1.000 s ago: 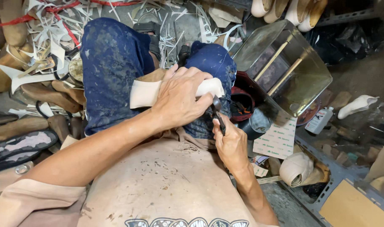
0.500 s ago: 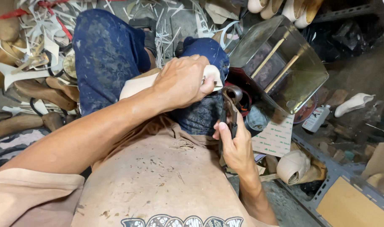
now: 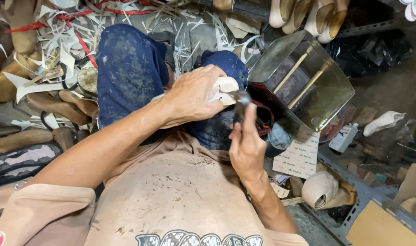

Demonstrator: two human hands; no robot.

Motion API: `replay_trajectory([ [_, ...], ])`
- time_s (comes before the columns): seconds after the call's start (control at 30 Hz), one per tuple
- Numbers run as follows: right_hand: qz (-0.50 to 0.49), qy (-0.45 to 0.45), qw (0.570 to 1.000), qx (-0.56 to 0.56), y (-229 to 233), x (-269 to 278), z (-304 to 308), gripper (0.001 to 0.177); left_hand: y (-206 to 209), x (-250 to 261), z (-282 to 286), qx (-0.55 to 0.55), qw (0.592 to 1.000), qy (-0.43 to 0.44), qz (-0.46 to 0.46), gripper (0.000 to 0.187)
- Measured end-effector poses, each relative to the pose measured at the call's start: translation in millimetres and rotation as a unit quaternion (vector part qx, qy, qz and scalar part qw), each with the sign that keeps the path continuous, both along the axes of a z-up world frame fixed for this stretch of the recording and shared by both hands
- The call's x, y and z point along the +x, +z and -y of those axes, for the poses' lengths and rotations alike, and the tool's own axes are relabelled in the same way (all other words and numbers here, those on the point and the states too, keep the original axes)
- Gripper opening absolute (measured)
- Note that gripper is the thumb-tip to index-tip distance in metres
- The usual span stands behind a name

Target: The person holds a beige shoe on their lap and uses a hammer to repeatedly tap the shoe's sole and heel area. They rotate the shoe to access different sides and continue hammering the edges and sole throughout the clip.

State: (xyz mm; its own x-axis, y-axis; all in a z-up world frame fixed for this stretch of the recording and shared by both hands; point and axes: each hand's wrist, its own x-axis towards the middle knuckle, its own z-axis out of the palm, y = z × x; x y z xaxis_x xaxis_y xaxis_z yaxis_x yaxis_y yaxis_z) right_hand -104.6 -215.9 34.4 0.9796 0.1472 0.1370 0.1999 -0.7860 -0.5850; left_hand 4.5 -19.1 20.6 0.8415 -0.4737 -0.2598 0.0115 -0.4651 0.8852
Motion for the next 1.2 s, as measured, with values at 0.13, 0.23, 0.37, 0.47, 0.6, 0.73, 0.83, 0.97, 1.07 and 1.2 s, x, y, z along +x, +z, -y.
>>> replay_trajectory([
  [0.13,-0.073,0.040,0.996,0.013,-14.3,2.2,6.7,0.057,-20.7,0.2,-4.2,-0.019,0.998,0.013,0.056,0.051],
  [0.23,-0.078,-0.002,0.997,0.008,-17.2,-9.6,0.6,0.054,-28.0,-6.4,-11.8,0.006,0.986,0.058,0.159,0.046],
  [0.37,-0.093,-0.007,0.996,-0.004,-17.4,-13.3,-1.1,0.056,-22.5,-3.0,-9.8,0.086,0.968,0.017,0.234,0.030],
  [0.47,-0.084,-0.006,0.996,-0.002,-20.0,-10.4,-2.5,0.056,-21.1,0.2,2.0,0.174,0.936,-0.011,0.307,0.023],
  [0.6,-0.093,-0.007,0.996,-0.011,-25.1,-12.4,0.8,0.060,-60.9,-7.1,39.4,0.316,0.832,-0.015,0.456,0.025],
  [0.73,-0.096,-0.001,0.995,-0.010,-26.1,-12.0,0.5,0.063,-58.5,-12.3,39.9,0.361,0.816,0.007,0.451,0.028],
  [0.83,-0.100,-0.017,0.995,-0.011,-23.5,-12.0,2.6,0.053,-35.3,-15.8,10.8,0.299,0.829,0.038,0.471,0.020],
  [0.97,-0.163,-0.042,0.985,0.033,-14.4,-9.5,16.2,0.037,-23.2,-21.2,-28.8,-0.033,0.992,0.025,0.121,0.060],
  [1.07,-0.235,-0.015,0.972,0.020,4.5,-7.2,27.3,0.021,-18.7,-27.9,-31.8,-0.046,0.996,0.013,0.074,0.064],
  [1.2,-0.223,0.094,0.953,-0.184,34.6,0.3,38.1,0.036,0.3,-36.7,-23.3,0.113,0.974,-0.020,0.197,0.061],
])
